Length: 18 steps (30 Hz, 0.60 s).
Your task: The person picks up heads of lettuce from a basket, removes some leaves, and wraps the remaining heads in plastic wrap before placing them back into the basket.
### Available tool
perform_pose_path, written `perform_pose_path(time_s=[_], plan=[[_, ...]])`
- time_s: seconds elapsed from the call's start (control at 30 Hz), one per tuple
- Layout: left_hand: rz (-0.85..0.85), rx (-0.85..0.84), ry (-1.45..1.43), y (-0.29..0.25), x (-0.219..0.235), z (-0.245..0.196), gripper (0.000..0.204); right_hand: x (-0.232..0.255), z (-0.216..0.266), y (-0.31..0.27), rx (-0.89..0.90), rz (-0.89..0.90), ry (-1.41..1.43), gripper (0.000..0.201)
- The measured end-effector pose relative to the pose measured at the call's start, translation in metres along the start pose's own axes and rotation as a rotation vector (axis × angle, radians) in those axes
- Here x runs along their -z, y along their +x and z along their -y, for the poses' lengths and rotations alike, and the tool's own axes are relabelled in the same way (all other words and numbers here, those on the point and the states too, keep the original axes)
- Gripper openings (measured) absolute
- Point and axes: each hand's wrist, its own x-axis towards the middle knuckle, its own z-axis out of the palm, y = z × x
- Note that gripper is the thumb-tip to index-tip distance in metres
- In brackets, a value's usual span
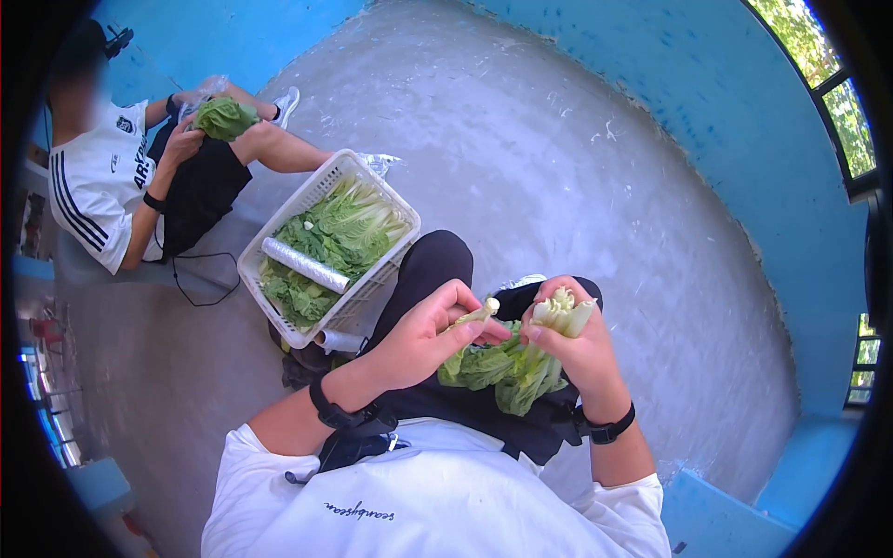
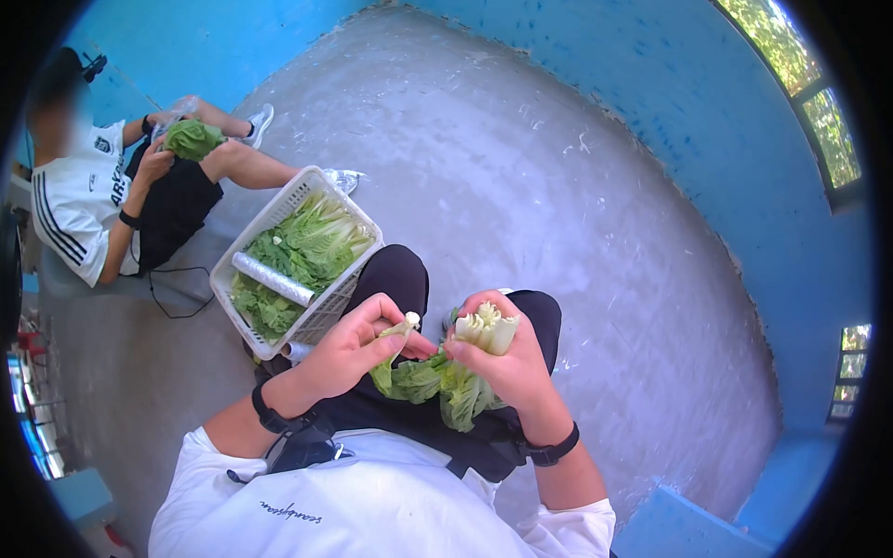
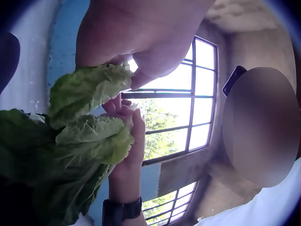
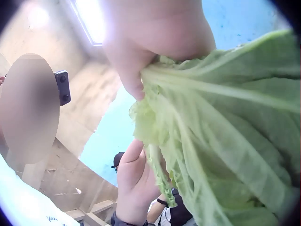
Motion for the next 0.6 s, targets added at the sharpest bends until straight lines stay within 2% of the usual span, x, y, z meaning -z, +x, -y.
perform_pose_path(time_s=[0.13,0.27,0.37,0.6], plan=[[-0.070,-0.056,0.067,0.004,0.000,0.010,0.016,-0.007,-0.003,0.004,0.019,-0.008,0.067,0.037],[-0.151,0.000,-0.005,0.002,-0.004,0.014,0.016,-0.016,-0.011,0.004,0.059,-0.061,0.001,0.036],[-0.180,-0.021,-0.035,0.000,-0.009,0.015,0.016,-0.020,-0.015,0.003,0.078,-0.094,-0.077,0.035],[-0.181,-0.063,0.150,0.000,-0.005,0.011,0.018,-0.022,-0.012,0.001,0.048,-0.093,-0.071,0.036]])
